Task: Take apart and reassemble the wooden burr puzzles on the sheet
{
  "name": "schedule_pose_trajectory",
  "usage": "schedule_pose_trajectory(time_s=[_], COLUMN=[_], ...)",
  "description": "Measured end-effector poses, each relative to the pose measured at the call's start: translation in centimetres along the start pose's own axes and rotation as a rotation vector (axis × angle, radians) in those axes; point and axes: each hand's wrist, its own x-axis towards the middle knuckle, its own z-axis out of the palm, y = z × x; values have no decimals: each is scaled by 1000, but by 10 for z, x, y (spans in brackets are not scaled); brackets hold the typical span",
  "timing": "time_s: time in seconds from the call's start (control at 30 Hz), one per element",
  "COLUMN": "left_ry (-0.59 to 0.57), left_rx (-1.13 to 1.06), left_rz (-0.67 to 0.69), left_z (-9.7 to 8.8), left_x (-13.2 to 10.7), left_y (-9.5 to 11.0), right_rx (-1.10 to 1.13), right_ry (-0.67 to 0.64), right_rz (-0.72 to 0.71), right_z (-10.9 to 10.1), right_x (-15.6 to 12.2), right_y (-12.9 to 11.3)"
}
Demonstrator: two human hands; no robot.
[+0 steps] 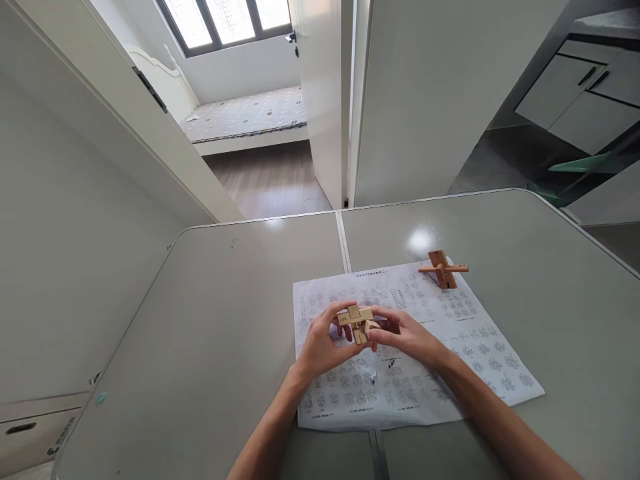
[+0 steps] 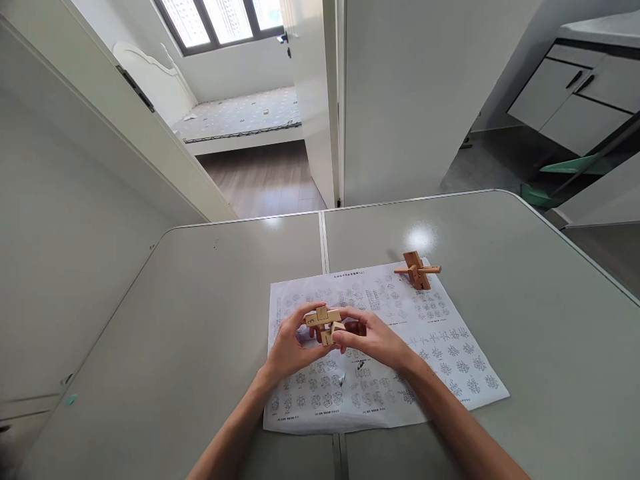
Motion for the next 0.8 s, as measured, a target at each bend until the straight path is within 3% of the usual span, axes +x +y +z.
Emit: schedule_pose_trajectory(time_s=[0.13, 0.4, 0.8], left_ry=[-17, -129, -155], left_rx=[24, 73, 100], left_rz=[-4, 68, 68], left_z=[0, -1, 0], left_x=[0, -1, -2], left_y=[1, 1, -3], right_rx=[51, -51, 12], right_ry=[52, 8, -22], right_rz=[26, 37, 54], right_z=[-1, -6, -6], right_x=[-1, -2, -4], right_y=[1, 2, -2])
